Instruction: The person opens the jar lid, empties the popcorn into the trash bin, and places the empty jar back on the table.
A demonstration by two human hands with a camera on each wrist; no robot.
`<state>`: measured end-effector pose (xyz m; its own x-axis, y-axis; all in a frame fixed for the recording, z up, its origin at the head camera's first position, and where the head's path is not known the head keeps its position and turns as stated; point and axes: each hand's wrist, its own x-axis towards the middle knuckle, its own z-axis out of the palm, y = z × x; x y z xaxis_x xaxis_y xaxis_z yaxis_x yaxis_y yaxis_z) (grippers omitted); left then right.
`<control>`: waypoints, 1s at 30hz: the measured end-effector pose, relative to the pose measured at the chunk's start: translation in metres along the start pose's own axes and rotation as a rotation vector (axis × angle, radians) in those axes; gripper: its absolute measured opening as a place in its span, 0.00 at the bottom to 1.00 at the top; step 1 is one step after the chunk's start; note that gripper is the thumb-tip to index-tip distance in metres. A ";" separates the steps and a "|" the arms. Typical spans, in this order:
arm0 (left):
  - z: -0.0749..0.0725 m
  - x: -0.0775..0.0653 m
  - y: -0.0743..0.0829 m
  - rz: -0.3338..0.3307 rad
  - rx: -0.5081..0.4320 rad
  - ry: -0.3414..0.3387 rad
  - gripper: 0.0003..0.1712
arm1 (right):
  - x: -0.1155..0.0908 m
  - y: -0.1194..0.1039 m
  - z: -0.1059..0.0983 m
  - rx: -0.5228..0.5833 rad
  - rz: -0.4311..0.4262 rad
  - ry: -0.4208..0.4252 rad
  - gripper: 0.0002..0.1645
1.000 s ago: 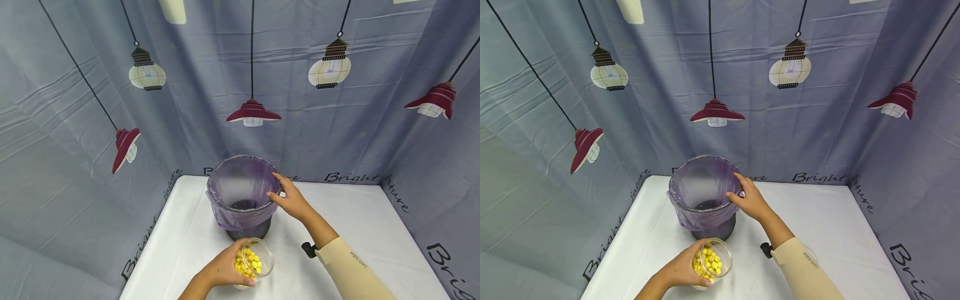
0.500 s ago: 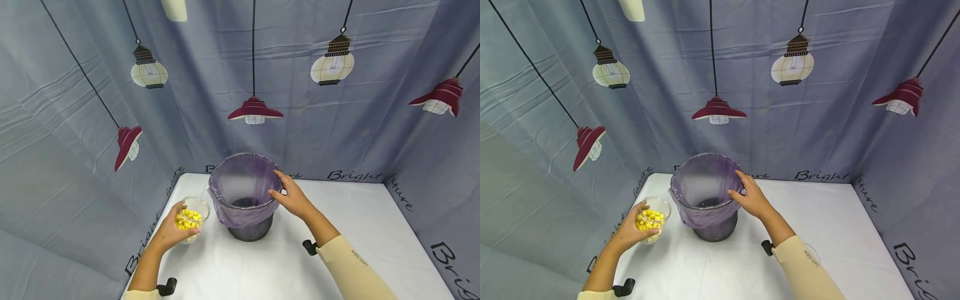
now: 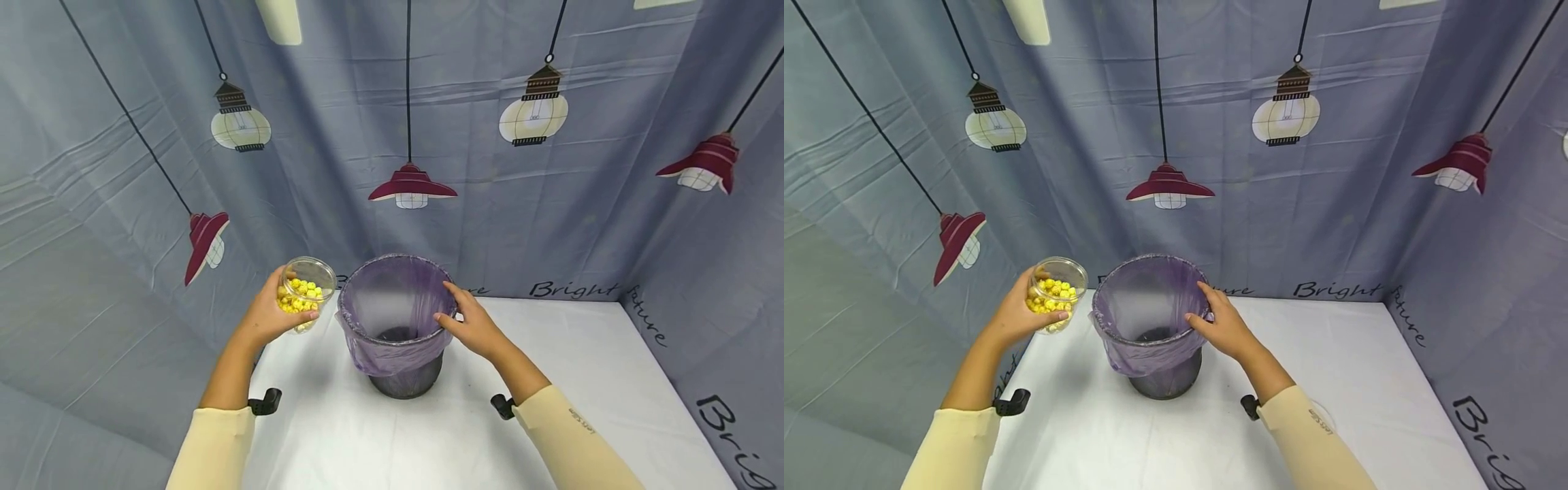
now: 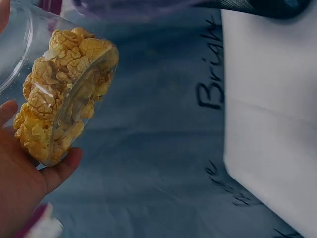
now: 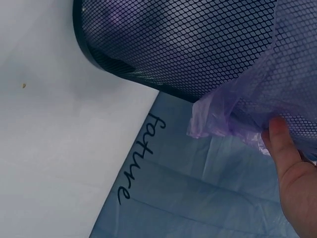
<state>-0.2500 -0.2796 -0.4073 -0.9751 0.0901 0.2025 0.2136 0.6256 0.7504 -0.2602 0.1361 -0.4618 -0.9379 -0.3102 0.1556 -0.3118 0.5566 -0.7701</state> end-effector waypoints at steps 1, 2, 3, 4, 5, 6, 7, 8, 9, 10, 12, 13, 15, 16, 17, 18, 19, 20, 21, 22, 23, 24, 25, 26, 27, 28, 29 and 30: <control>0.001 0.004 0.006 0.012 0.006 -0.008 0.67 | 0.000 0.000 0.000 0.002 0.001 0.002 0.48; 0.002 0.008 0.013 0.027 0.013 -0.015 0.67 | 0.000 0.000 0.001 0.002 0.002 0.004 0.48; 0.004 0.011 0.019 0.043 0.016 -0.026 0.67 | 0.000 0.001 0.001 0.000 0.001 0.005 0.48; 0.006 0.014 0.025 0.062 0.025 -0.038 0.67 | 0.000 0.001 0.001 -0.002 0.003 0.006 0.48; 0.008 0.017 0.031 0.084 0.043 -0.044 0.68 | 0.000 0.001 0.001 -0.003 0.004 0.006 0.48; 0.010 0.019 0.036 0.105 0.055 -0.046 0.68 | 0.000 0.001 0.001 -0.004 0.005 0.005 0.48; 0.012 0.022 0.041 0.125 0.068 -0.043 0.68 | 0.000 0.001 0.002 -0.004 0.007 0.005 0.48; 0.014 0.024 0.046 0.146 0.089 -0.036 0.68 | 0.000 0.001 0.002 -0.005 0.010 0.005 0.48; 0.015 0.026 0.050 0.161 0.112 -0.029 0.68 | 0.000 0.000 0.002 -0.005 0.012 0.005 0.48; 0.016 0.028 0.054 0.171 0.139 -0.021 0.68 | 0.000 0.000 0.002 -0.005 0.011 0.007 0.48; 0.016 0.030 0.061 0.183 0.172 -0.012 0.69 | 0.000 0.000 0.002 -0.004 0.013 0.008 0.48; 0.017 0.031 0.064 0.185 0.187 -0.012 0.69 | 0.001 0.000 0.002 -0.004 0.015 0.008 0.48; 0.017 0.032 0.068 0.182 0.215 -0.022 0.69 | 0.001 0.000 0.002 -0.004 0.013 0.011 0.47; 0.017 0.033 0.070 0.185 0.234 -0.030 0.69 | 0.001 0.001 0.002 -0.004 0.013 0.012 0.47; 0.017 0.033 0.072 0.190 0.255 -0.036 0.69 | 0.001 0.001 0.002 -0.003 0.015 0.014 0.47; 0.018 0.033 0.074 0.193 0.282 -0.043 0.69 | 0.001 0.000 0.002 -0.005 0.015 0.014 0.47; 0.018 0.034 0.075 0.199 0.314 -0.050 0.69 | 0.001 0.000 0.002 -0.006 0.015 0.015 0.47; 0.019 0.034 0.077 0.209 0.347 -0.057 0.68 | 0.000 -0.001 0.002 -0.006 0.015 0.016 0.47; 0.019 0.034 0.078 0.224 0.389 -0.063 0.68 | 0.000 -0.001 0.002 -0.007 0.015 0.016 0.47; 0.020 0.034 0.080 0.244 0.426 -0.067 0.68 | 0.000 -0.001 0.002 -0.005 0.016 0.016 0.47; 0.021 0.034 0.082 0.263 0.462 -0.069 0.68 | 0.000 -0.002 0.002 -0.004 0.016 0.015 0.47; 0.022 0.034 0.084 0.287 0.503 -0.069 0.68 | -0.001 -0.002 0.002 -0.004 0.015 0.016 0.47; 0.023 0.034 0.086 0.313 0.542 -0.066 0.67 | -0.001 -0.002 0.003 -0.001 0.016 0.017 0.47; 0.024 0.034 0.088 0.337 0.586 -0.063 0.67 | -0.001 -0.002 0.003 0.002 0.017 0.018 0.47; 0.025 0.034 0.091 0.360 0.630 -0.060 0.67 | -0.001 -0.002 0.003 0.004 0.018 0.018 0.47; 0.027 0.034 0.093 0.379 0.671 -0.056 0.66 | -0.001 -0.002 0.003 0.006 0.019 0.016 0.47; 0.028 0.034 0.096 0.394 0.713 -0.056 0.66 | -0.001 -0.002 0.004 0.006 0.018 0.015 0.47; 0.029 0.034 0.098 0.405 0.754 -0.058 0.67 | -0.001 -0.002 0.004 0.008 0.019 0.013 0.47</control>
<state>-0.2636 -0.1924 -0.3454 -0.8379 0.4443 0.3170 0.4696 0.8829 0.0039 -0.2579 0.1325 -0.4631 -0.9454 -0.2896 0.1492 -0.2931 0.5562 -0.7776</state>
